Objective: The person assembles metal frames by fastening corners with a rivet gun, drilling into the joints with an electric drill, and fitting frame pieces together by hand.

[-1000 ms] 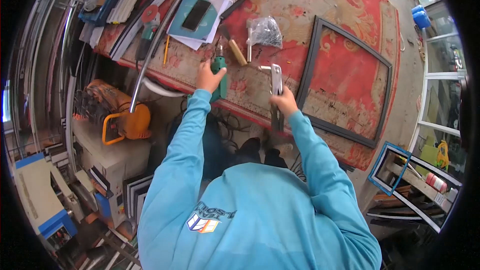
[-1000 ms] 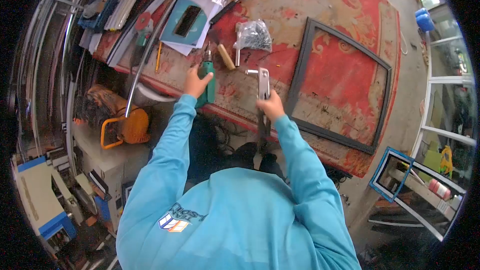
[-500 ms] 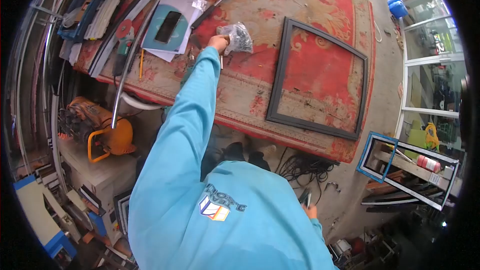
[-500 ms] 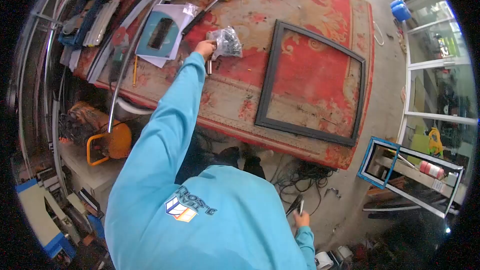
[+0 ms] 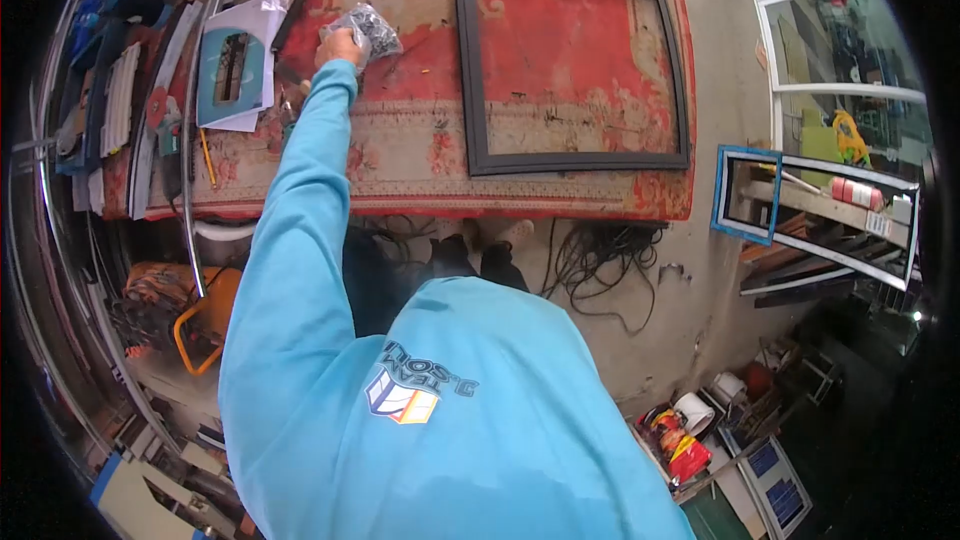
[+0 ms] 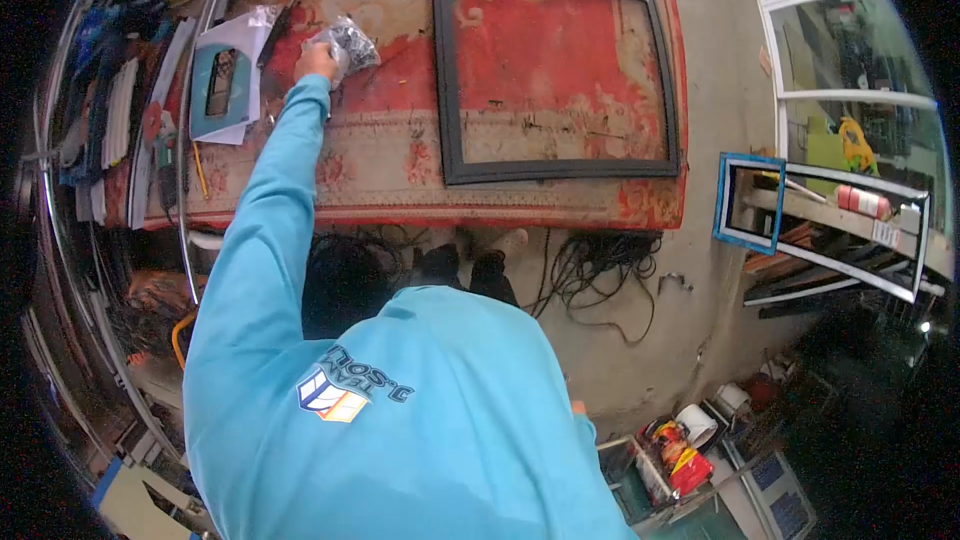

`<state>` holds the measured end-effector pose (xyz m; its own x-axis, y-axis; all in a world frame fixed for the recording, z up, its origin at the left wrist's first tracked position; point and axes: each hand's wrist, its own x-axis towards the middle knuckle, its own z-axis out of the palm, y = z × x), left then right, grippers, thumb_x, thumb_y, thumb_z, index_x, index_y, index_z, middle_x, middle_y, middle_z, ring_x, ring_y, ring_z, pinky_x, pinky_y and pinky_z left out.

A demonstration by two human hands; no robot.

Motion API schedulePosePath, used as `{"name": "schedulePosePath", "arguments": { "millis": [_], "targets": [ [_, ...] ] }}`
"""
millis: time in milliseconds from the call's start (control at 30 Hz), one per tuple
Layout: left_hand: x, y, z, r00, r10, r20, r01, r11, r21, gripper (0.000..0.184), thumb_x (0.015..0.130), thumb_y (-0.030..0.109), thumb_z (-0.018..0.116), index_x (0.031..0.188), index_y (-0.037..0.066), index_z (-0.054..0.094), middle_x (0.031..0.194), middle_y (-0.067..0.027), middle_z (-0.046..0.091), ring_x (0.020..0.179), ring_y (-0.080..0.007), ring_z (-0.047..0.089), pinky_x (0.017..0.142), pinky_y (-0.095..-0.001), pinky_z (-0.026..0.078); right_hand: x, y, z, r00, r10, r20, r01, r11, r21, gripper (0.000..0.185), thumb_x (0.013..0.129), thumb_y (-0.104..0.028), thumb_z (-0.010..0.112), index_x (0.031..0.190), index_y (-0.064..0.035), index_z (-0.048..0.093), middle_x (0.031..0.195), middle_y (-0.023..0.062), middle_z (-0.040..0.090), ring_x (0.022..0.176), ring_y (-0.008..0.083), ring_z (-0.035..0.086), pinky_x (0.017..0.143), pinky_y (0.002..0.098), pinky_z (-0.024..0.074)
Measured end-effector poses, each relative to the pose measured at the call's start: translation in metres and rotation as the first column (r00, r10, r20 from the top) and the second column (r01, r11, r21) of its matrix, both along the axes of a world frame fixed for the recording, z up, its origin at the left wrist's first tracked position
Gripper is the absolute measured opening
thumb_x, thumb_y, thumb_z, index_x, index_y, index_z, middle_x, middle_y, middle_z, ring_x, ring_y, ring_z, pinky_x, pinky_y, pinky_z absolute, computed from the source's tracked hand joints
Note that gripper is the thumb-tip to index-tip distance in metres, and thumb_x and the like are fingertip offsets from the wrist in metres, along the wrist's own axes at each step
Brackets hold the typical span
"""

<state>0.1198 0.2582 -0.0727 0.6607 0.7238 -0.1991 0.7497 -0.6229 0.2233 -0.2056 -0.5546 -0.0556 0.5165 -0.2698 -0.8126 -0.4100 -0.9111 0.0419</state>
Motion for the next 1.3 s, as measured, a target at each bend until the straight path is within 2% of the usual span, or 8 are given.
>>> {"name": "schedulePosePath", "arguments": {
  "millis": [233, 600, 667, 733, 867, 1033, 1167, 1300],
  "targets": [
    [-0.007, -0.005, -0.005, 0.991, 0.126, 0.032, -0.125, 0.991, -0.055, 0.040, 0.088, 0.043, 0.057, 0.112, 0.013, 0.068, 0.118, -0.0163, 0.066, 0.112, -0.0356, 0.062, 0.094, -0.0452, 0.050, -0.031, -0.034, -0.071, 0.989, -0.102, 0.108, 0.092, 0.992, 0.087, 0.021, 0.075, -0.015, 0.073, 0.085, 0.0022, 0.067, 0.070, 0.0126, 0.068, 0.058, 0.0223, 0.064, 0.056, 0.0393, 0.0521],
    [-0.043, 0.012, -0.018, 0.841, 0.236, 0.488, -0.232, 0.970, -0.069, 0.031, 0.088, 0.026, 0.057, 0.103, 0.000, 0.066, 0.099, -0.0243, 0.068, 0.094, -0.0374, 0.066, 0.084, -0.0460, 0.052, 0.106, 0.065, 0.030, 0.950, -0.296, 0.096, 0.257, 0.919, 0.298, 0.023, 0.073, -0.002, 0.068, 0.096, 0.0028, 0.066, 0.071, 0.0124, 0.065, 0.058, 0.0206, 0.062, 0.056, 0.0367, 0.0518],
    [-0.061, 0.009, -0.011, 0.498, 0.630, 0.596, -0.032, 0.700, -0.713, 0.023, 0.089, 0.017, 0.055, 0.092, -0.003, 0.065, 0.093, -0.0186, 0.069, 0.088, -0.0297, 0.069, 0.079, -0.0392, 0.057, 0.112, 0.065, 0.028, 0.956, -0.143, 0.257, 0.054, 0.944, 0.326, 0.032, 0.072, -0.002, 0.067, 0.104, 0.0021, 0.067, 0.080, 0.0122, 0.067, 0.070, 0.0216, 0.064, 0.065, 0.0351, 0.0518],
    [-0.084, -0.014, 0.000, 0.231, 0.866, 0.443, 0.305, 0.368, -0.878, 0.017, 0.089, 0.011, 0.052, 0.088, -0.002, 0.062, 0.091, -0.0143, 0.067, 0.082, -0.0253, 0.067, 0.074, -0.0341, 0.059, 0.123, 0.067, 0.025, 0.946, -0.117, 0.302, -0.003, 0.929, 0.371, 0.036, 0.070, -0.002, 0.065, 0.106, 0.0018, 0.067, 0.084, 0.0120, 0.066, 0.073, 0.0213, 0.063, 0.068, 0.0346, 0.0511],
    [-0.132, -0.056, -0.002, 0.287, 0.950, 0.127, 0.625, -0.085, -0.776, 0.018, 0.089, 0.013, 0.049, 0.087, -0.003, 0.057, 0.090, -0.0162, 0.067, 0.080, -0.0261, 0.067, 0.071, -0.0337, 0.060, 0.158, 0.118, 0.052, 0.910, -0.142, 0.388, -0.086, 0.853, 0.515, 0.045, 0.066, -0.002, 0.060, 0.111, 0.0008, 0.065, 0.091, 0.0106, 0.061, 0.080, 0.0199, 0.059, 0.073, 0.0326, 0.0487],
    [-0.153, -0.100, -0.033, 0.333, 0.943, 0.015, 0.403, -0.128, -0.906, 0.017, 0.087, 0.014, 0.050, 0.081, 0.000, 0.056, 0.088, -0.0165, 0.067, 0.076, -0.0252, 0.067, 0.069, -0.0319, 0.061, 0.188, 0.181, 0.074, 0.813, -0.083, 0.577, -0.336, 0.742, 0.581, 0.042, 0.069, 0.000, 0.056, 0.110, 0.0010, 0.063, 0.087, 0.0040, 0.058, 0.072, 0.0144, 0.051, 0.071, 0.0253, 0.0443],
    [-0.153, -0.140, -0.029, 0.402, 0.915, -0.042, 0.275, -0.164, -0.947, 0.011, 0.084, 0.011, 0.055, 0.078, 0.002, 0.055, 0.086, -0.0156, 0.067, 0.069, -0.0230, 0.066, 0.062, -0.0301, 0.058, 0.204, 0.227, 0.103, 0.938, -0.172, 0.302, -0.100, 0.698, 0.709, 0.035, 0.073, 0.001, 0.056, 0.107, -0.0002, 0.063, 0.085, -0.0014, 0.058, 0.074, 0.0092, 0.051, 0.070, 0.0234, 0.0443],
    [-0.156, -0.169, -0.019, 0.514, 0.854, 0.083, 0.297, -0.087, -0.951, 0.004, 0.082, 0.008, 0.060, 0.080, 0.009, 0.056, 0.076, -0.0076, 0.062, 0.062, -0.0149, 0.059, 0.054, -0.0233, 0.049, 0.211, 0.258, 0.107, 0.935, -0.157, 0.319, -0.173, 0.582, 0.794, 0.035, 0.073, 0.001, 0.056, 0.108, -0.0004, 0.063, 0.084, -0.0020, 0.057, 0.073, 0.0077, 0.050, 0.069, 0.0225, 0.0438]
  ]
}}
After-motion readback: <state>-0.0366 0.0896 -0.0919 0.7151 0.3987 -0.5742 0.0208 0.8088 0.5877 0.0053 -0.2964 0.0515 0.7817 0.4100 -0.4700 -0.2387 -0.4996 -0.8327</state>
